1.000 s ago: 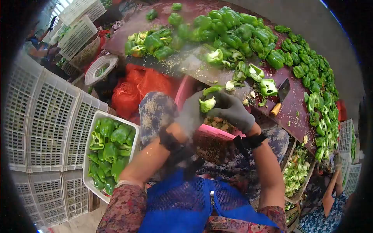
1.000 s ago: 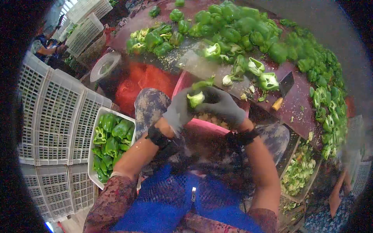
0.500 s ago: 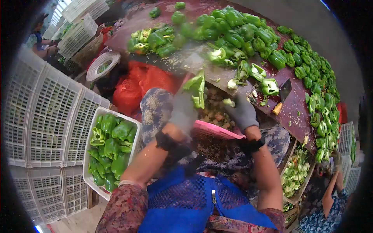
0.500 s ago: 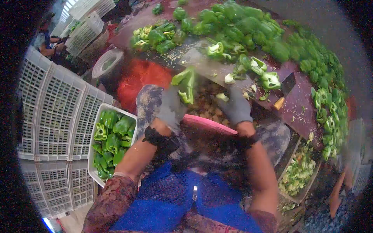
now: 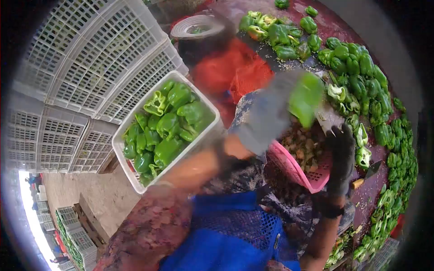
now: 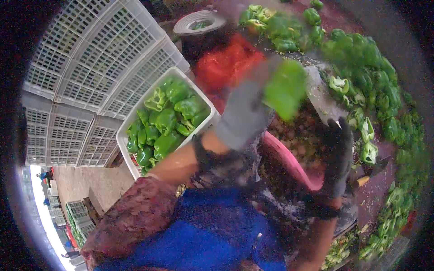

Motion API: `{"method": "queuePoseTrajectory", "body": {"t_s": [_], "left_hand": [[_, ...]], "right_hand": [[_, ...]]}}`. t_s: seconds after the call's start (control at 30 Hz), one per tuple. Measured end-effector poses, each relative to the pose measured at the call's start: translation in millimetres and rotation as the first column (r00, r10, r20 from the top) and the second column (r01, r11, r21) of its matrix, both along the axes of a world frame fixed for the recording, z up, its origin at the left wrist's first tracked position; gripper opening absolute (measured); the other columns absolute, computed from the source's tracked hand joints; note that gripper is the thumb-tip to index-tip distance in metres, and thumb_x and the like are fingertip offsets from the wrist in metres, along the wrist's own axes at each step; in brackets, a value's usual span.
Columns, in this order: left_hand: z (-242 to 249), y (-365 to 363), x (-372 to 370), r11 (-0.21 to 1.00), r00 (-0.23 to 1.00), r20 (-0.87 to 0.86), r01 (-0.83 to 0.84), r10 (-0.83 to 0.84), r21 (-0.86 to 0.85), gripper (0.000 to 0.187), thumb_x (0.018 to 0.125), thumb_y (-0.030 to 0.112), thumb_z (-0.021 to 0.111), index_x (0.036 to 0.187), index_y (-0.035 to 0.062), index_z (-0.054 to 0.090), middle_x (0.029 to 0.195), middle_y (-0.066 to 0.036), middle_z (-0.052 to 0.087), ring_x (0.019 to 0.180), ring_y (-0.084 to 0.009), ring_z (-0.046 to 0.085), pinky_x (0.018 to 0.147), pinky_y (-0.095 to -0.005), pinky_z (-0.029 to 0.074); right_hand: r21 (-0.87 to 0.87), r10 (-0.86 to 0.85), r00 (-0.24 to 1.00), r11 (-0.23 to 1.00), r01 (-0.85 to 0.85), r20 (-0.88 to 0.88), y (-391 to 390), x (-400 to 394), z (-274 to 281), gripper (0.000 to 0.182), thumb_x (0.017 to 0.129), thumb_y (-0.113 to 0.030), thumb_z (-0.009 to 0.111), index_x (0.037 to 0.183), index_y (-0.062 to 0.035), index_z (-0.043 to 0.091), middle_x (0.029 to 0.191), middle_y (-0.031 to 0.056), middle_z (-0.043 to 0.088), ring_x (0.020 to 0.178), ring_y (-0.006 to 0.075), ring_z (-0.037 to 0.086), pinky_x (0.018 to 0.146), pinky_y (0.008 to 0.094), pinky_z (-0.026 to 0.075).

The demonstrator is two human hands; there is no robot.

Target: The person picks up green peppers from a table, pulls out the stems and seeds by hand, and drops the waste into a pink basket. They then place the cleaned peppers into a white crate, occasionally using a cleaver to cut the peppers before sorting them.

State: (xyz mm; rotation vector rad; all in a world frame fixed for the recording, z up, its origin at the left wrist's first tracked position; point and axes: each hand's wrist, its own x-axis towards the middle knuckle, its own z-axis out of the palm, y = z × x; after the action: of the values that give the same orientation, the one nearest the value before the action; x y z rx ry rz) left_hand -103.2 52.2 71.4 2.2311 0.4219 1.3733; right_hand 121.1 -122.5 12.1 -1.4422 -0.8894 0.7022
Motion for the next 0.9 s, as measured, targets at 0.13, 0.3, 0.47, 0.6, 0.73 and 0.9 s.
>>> {"method": "queuePoseTrajectory", "body": {"t_s": [0.13, 0.3, 0.47, 0.6, 0.73, 0.9], "left_hand": [[-32, 61, -111, 0.893, 0.862, -0.250, -0.393, 0.441, 0.220, 0.064, 0.072, -0.004, 0.063, 0.135, 0.0022, 0.050, 0.126, -0.020, 0.058, 0.113, -0.0384, 0.057, 0.095, -0.0431, 0.049], [-144, 61, -195, 0.895, 0.336, -0.919, -0.443, 0.208, 0.041, 0.064, 0.081, 0.013, 0.062, 0.142, 0.0062, 0.046, 0.138, -0.019, 0.051, 0.129, -0.0383, 0.047, 0.108, -0.0444, 0.038], [-146, 63, -206, 0.991, 0.360, -0.932, -0.132, 0.048, 0.000, 0.066, 0.085, 0.013, 0.056, 0.149, 0.0113, 0.040, 0.149, -0.018, 0.043, 0.137, -0.0376, 0.040, 0.117, -0.0488, 0.026], [-159, 79, -179, 0.944, 0.478, -0.830, -0.286, 0.287, 0.161, 0.068, 0.085, 0.017, 0.058, 0.149, 0.0103, 0.038, 0.150, -0.018, 0.040, 0.140, -0.0369, 0.036, 0.118, -0.0467, 0.025], [-193, 104, -178, 0.948, 0.507, -0.802, -0.209, 0.315, 0.240, 0.062, 0.086, 0.021, 0.058, 0.144, 0.0040, 0.043, 0.149, -0.020, 0.041, 0.139, -0.0378, 0.037, 0.117, -0.0461, 0.026], [-204, 106, -172, 0.960, 0.581, -0.768, -0.226, 0.270, 0.166, 0.050, 0.087, 0.013, 0.059, 0.135, 0.0006, 0.052, 0.140, -0.024, 0.050, 0.134, -0.0402, 0.043, 0.113, -0.0436, 0.033]], "right_hand": [[-0.305, 0.113, 0.895, 0.952, 0.027, 0.432, -64, 83, -59, 0.040, 0.097, -0.007, 0.047, 0.137, -0.0012, 0.046, 0.126, 0.0154, 0.058, 0.111, 0.0249, 0.060, 0.091, 0.0344, 0.051], [-0.522, 0.384, 0.636, 0.852, 0.036, 0.669, -110, 145, -133, 0.036, 0.094, -0.003, 0.054, 0.129, -0.0009, 0.050, 0.108, 0.0112, 0.064, 0.087, 0.0182, 0.063, 0.072, 0.0284, 0.051], [-0.377, -0.052, 0.992, 0.926, 0.005, -0.112, -86, 83, -85, 0.033, 0.095, -0.003, 0.055, 0.128, 0.0000, 0.052, 0.103, 0.0068, 0.065, 0.082, 0.0143, 0.062, 0.066, 0.0295, 0.053], [-0.455, 0.090, 0.963, 0.890, 0.037, 0.254, -83, 93, -94, 0.033, 0.100, -0.016, 0.051, 0.129, -0.0017, 0.054, 0.104, 0.0075, 0.066, 0.089, 0.0172, 0.066, 0.079, 0.0336, 0.056], [-0.361, -0.037, 0.999, 0.932, 0.027, -0.021, -64, 72, -84, 0.039, 0.103, -0.025, 0.048, 0.132, 0.0010, 0.053, 0.114, 0.0119, 0.066, 0.098, 0.0221, 0.067, 0.085, 0.0355, 0.055], [-0.279, 0.012, 0.997, 0.960, -0.034, -0.080, -21, 52, -94, 0.044, 0.104, -0.035, 0.046, 0.132, -0.0019, 0.055, 0.116, 0.0116, 0.066, 0.100, 0.0212, 0.066, 0.087, 0.0352, 0.053]]}}
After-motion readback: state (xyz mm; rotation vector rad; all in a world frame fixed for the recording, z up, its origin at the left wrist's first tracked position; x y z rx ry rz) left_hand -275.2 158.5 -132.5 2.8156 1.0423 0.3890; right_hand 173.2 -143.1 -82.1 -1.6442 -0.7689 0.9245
